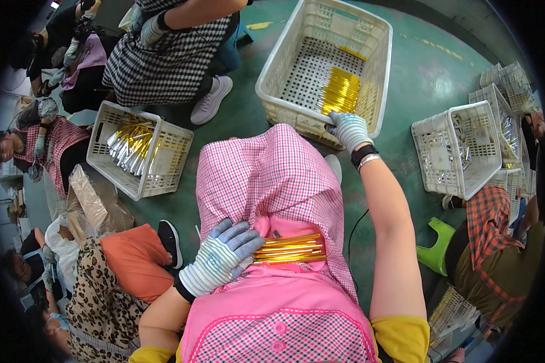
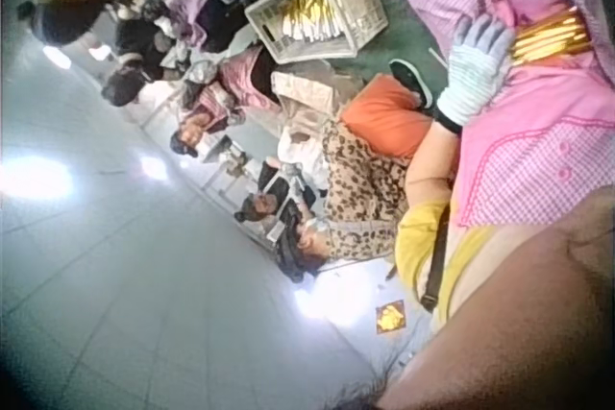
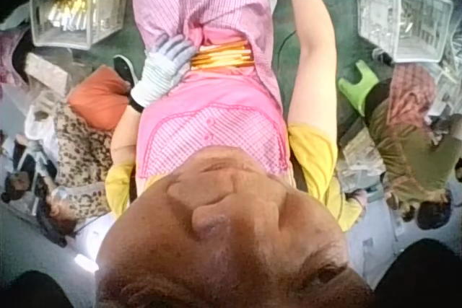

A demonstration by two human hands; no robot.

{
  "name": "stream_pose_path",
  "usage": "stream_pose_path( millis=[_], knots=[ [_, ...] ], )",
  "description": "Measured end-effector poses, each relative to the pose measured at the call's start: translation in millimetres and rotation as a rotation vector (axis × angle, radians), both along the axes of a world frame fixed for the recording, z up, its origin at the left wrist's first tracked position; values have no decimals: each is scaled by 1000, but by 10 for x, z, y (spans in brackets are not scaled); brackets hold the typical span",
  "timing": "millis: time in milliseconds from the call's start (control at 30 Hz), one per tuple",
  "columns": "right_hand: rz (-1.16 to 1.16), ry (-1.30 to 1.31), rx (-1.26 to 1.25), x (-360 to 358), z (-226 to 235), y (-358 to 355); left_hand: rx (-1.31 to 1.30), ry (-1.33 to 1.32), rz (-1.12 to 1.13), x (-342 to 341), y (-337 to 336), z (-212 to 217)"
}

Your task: The person is assembling and grouping small gold-colored cylindrical industrial components into batches.

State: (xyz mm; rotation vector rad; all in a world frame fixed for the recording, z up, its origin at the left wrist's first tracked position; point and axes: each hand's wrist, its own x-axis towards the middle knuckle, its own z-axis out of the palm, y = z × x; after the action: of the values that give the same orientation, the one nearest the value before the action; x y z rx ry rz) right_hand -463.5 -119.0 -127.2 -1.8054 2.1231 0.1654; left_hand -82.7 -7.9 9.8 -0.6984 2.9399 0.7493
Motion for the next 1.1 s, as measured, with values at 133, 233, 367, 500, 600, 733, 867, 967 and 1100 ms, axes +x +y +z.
stream_pose_path(
  millis=[133,233,367,500,600,733,867,967,1100],
  knots=[
    [-31,5,6,-97,21,-14,-19,23,18,56,53,-9],
    [-51,19,42,-167,44,78,-24,40,33,76,100,-22],
    [-69,57,82,-308,66,203,-39,34,35,99,132,-15],
    [-41,94,140,-602,24,399,-82,38,38,93,137,-1],
    [-48,134,197,-745,53,594,-66,54,61,105,150,-27],
    [-67,138,278,-1013,20,902,-81,60,66,86,166,-53],
    [-98,122,215,-1133,-64,1219,-130,85,78,59,175,-73],
    [-147,116,244,-1143,35,1377,-140,97,64,80,188,-77],
    [-133,180,289,-1237,25,1706,-140,116,63,99,160,-144]
  ],
)
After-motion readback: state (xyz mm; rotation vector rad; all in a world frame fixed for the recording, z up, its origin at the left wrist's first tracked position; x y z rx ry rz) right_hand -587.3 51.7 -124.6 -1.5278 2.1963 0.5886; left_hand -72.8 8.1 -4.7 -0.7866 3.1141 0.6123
